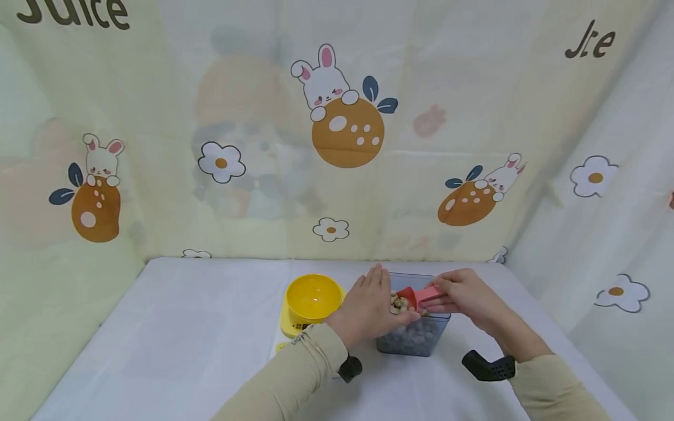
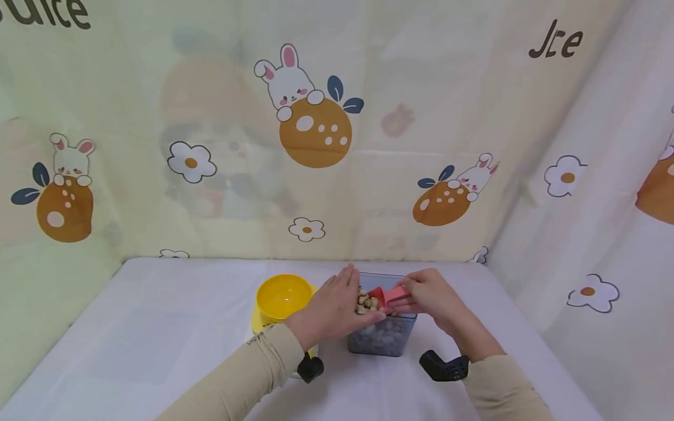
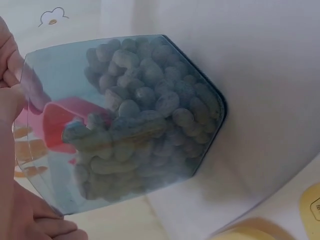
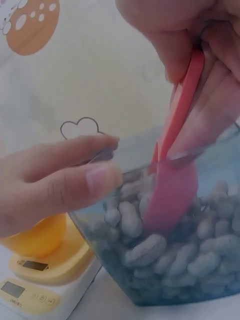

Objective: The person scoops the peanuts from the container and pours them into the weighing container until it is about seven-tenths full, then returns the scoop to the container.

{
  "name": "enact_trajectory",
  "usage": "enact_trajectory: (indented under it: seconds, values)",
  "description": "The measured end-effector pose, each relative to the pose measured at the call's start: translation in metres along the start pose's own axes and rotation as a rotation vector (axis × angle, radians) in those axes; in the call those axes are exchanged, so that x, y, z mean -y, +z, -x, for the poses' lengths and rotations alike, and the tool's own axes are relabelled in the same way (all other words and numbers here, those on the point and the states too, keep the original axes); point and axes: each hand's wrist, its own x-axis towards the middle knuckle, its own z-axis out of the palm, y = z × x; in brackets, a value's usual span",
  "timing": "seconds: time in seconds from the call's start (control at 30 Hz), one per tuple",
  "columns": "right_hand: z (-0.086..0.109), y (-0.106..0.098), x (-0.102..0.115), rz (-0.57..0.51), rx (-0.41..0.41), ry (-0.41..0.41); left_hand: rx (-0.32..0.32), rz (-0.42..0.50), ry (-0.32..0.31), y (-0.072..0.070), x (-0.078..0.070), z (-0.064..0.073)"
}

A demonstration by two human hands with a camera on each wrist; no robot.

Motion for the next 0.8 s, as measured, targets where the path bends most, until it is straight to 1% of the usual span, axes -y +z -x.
enact_trajectory:
  seconds: [0.17, 0.27, 0.47, 0.57, 0.7, 0.8]
  values:
    - [0.004, 0.002, -0.004, -0.072, -0.065, 0.003, -0.008, 0.031, 0.001, 0.001, 0.003, -0.001]
    - [0.007, 0.007, -0.004, -0.087, -0.094, -0.002, -0.020, 0.052, -0.001, 0.002, 0.004, -0.001]
    - [0.004, 0.018, -0.002, -0.048, -0.067, -0.014, -0.027, 0.064, -0.015, 0.002, 0.006, -0.001]
    - [0.003, 0.016, -0.004, -0.073, -0.063, -0.006, -0.019, 0.068, -0.019, 0.000, 0.005, 0.000]
    - [0.004, 0.011, -0.007, -0.136, -0.051, -0.002, -0.009, 0.090, -0.023, -0.001, 0.005, -0.001]
    - [0.004, 0.010, -0.006, -0.169, -0.038, -0.002, -0.009, 0.096, -0.017, -0.002, 0.006, -0.002]
